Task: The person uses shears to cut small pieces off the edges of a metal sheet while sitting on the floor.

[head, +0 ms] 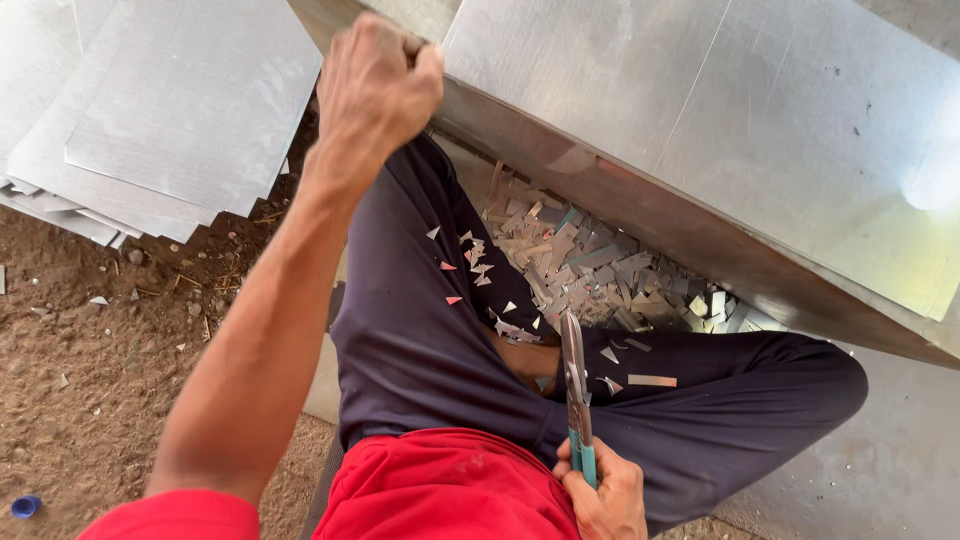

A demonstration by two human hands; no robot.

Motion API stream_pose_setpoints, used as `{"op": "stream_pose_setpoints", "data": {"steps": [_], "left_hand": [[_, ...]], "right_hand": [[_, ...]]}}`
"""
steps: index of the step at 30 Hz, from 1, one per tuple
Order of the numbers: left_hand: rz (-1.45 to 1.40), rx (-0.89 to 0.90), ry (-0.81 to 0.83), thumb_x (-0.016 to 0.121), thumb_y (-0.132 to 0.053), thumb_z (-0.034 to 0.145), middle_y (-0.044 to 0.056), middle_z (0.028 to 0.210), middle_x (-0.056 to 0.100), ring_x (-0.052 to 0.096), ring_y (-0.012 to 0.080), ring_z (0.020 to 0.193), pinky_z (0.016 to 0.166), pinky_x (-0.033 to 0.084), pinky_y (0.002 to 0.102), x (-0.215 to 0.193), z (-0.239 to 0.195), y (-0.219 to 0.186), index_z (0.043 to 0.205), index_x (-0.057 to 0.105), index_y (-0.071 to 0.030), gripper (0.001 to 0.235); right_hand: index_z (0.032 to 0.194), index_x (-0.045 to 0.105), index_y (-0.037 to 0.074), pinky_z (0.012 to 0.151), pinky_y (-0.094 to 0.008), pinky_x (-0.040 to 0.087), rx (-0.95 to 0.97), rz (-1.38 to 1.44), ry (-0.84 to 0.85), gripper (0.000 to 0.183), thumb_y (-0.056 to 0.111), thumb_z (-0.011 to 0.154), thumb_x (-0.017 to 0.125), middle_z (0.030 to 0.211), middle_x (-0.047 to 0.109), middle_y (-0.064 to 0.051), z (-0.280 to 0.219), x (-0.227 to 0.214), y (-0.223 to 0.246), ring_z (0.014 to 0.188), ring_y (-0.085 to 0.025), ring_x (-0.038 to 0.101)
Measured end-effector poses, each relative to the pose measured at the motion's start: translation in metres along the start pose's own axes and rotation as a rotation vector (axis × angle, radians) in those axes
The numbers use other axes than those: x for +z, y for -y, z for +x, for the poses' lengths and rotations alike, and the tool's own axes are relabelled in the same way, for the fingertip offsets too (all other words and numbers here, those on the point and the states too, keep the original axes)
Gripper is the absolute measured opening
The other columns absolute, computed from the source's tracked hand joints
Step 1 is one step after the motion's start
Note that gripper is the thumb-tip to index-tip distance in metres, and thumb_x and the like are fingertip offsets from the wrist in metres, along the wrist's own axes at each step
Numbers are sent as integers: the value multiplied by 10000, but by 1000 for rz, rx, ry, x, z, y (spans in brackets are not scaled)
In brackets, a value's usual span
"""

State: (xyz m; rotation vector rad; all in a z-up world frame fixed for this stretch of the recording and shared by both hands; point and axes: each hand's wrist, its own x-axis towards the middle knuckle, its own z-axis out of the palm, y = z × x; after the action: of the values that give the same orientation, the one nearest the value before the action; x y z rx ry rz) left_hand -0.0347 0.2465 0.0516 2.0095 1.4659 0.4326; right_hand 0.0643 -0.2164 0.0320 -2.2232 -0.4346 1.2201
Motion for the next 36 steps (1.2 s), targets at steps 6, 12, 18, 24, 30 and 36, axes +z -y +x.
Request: {"op": "stream_pose_setpoints", "data": {"steps": [6, 12, 18, 24, 30, 36], "left_hand": [[51, 393, -302, 780, -164, 909, -43, 568, 503, 453, 118, 465, 430, 410, 293, -16, -29, -25, 685, 627, -98, 279], [-1036, -290, 384, 819, -226, 849, 42, 682, 729, 598, 65, 568, 505, 448, 221, 43, -165, -44, 786, 771, -2, 238], [-1345, -316, 455, 715, -157, 940, 37, 953, 775, 710, 67, 814, 684, 536, 204, 85, -194, -27, 1152, 719, 1, 264], [-1366, -282, 476, 714, -93, 970, 85, 996, 785, 737, 99, 873, 789, 593, 231, 86, -193, -24, 1201, 717, 44, 269], [-1400, -293, 509, 717, -103, 941, 59, 942, 780, 732, 82, 834, 763, 601, 229, 80, -188, -25, 1135, 720, 30, 236], [-1047, -112, 306, 606, -337, 1090, -87, 622, 323, 288, 35, 579, 518, 225, 268, 112, -151, -35, 638, 373, -81, 569]], "right_hand": [[849, 726, -20, 559, -275, 513, -99, 71, -15, 208, -16, 712, 570, 657, 715, -100, -5, 4, 1, 582, -122, 644], [895, 661, -9, 580, -311, 540, -12, -13, 40, 201, 32, 758, 519, 672, 675, -116, -17, -13, 30, 580, -157, 631], [1135, 608, 42, 611, -309, 498, 135, -28, 236, 477, 100, 680, 478, 908, 720, -79, -16, -13, 78, 613, -147, 537], [1122, 579, -8, 691, -315, 524, -26, 53, 252, 447, 97, 701, 472, 878, 652, -113, 3, 10, 84, 719, -160, 576], [995, 583, -19, 609, -325, 512, -48, 24, 182, 345, 62, 681, 464, 776, 612, -109, 8, 15, 81, 664, -179, 569], [823, 603, -17, 498, -356, 470, -59, -105, 126, 196, 74, 696, 483, 603, 600, -85, 20, 16, 69, 494, -200, 558]]}}
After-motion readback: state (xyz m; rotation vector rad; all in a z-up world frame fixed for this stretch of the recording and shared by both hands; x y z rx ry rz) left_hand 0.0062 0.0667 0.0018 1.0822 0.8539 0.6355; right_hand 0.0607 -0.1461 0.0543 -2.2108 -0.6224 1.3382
